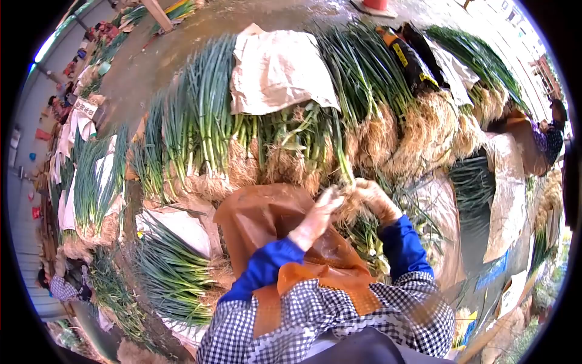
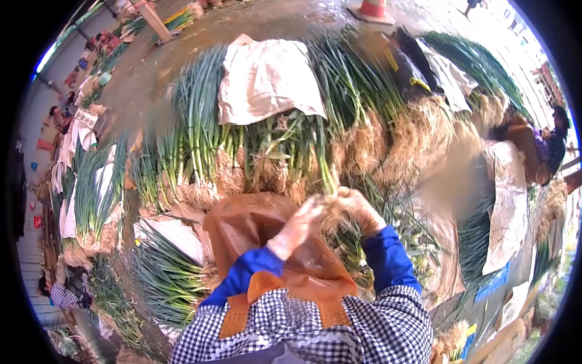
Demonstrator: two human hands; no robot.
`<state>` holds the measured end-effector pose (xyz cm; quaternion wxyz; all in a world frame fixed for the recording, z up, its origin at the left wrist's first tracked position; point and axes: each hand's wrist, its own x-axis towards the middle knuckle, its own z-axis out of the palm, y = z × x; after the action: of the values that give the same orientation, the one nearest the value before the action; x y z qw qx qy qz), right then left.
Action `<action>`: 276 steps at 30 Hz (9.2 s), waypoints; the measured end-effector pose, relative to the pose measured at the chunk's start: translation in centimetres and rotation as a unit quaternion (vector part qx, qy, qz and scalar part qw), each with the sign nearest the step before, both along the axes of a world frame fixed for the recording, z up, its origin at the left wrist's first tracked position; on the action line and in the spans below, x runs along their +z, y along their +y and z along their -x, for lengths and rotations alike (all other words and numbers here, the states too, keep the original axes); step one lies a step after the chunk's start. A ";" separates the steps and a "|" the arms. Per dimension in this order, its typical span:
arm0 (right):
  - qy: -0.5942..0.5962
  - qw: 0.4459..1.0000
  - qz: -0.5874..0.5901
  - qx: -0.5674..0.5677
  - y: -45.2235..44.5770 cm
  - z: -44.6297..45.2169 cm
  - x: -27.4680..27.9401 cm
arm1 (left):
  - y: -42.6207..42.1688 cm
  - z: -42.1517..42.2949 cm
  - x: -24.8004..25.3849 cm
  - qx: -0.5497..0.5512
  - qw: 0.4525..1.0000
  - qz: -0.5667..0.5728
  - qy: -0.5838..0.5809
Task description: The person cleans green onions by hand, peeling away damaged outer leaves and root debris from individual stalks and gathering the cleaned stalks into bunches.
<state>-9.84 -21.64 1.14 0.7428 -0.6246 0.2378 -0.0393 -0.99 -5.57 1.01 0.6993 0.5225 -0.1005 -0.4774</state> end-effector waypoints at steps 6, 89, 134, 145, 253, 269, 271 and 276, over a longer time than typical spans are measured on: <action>-0.007 0.996 -0.052 -0.074 1.4 0.8 -2.1 | -0.4 4.2 -2.4 -0.073 0.953 -0.057 0.288; 0.040 0.928 0.343 -0.139 6.3 11.9 2.8 | -3.0 6.4 -1.1 0.097 0.970 -0.067 0.213; -0.021 0.840 0.541 0.039 5.1 2.4 0.0 | 0.0 1.8 -4.2 0.075 0.959 0.003 0.274; 0.252 0.744 0.614 -0.081 -15.6 -6.0 2.4 | -1.9 -0.6 -1.3 -0.240 0.883 0.215 0.342; 0.085 0.928 0.014 -0.363 0.4 0.5 -3.2 | 0.5 0.8 -1.7 0.031 0.995 0.034 0.083; 0.234 0.891 0.364 -0.137 -10.2 -2.1 -3.0 | -0.3 -1.0 -3.8 0.052 0.946 0.057 0.315; 0.167 0.888 0.391 -0.175 -6.8 0.5 0.2 | -0.2 -1.1 -2.2 0.071 0.946 -0.014 0.315; -0.022 0.892 0.450 -0.032 3.9 4.8 -0.2 | -0.5 1.3 -5.2 -0.052 0.948 0.045 0.311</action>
<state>-14.63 -17.77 0.98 0.3862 -0.8829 0.1977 -0.1795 -2.33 -6.09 -4.17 0.6926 0.3106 0.0734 -0.6468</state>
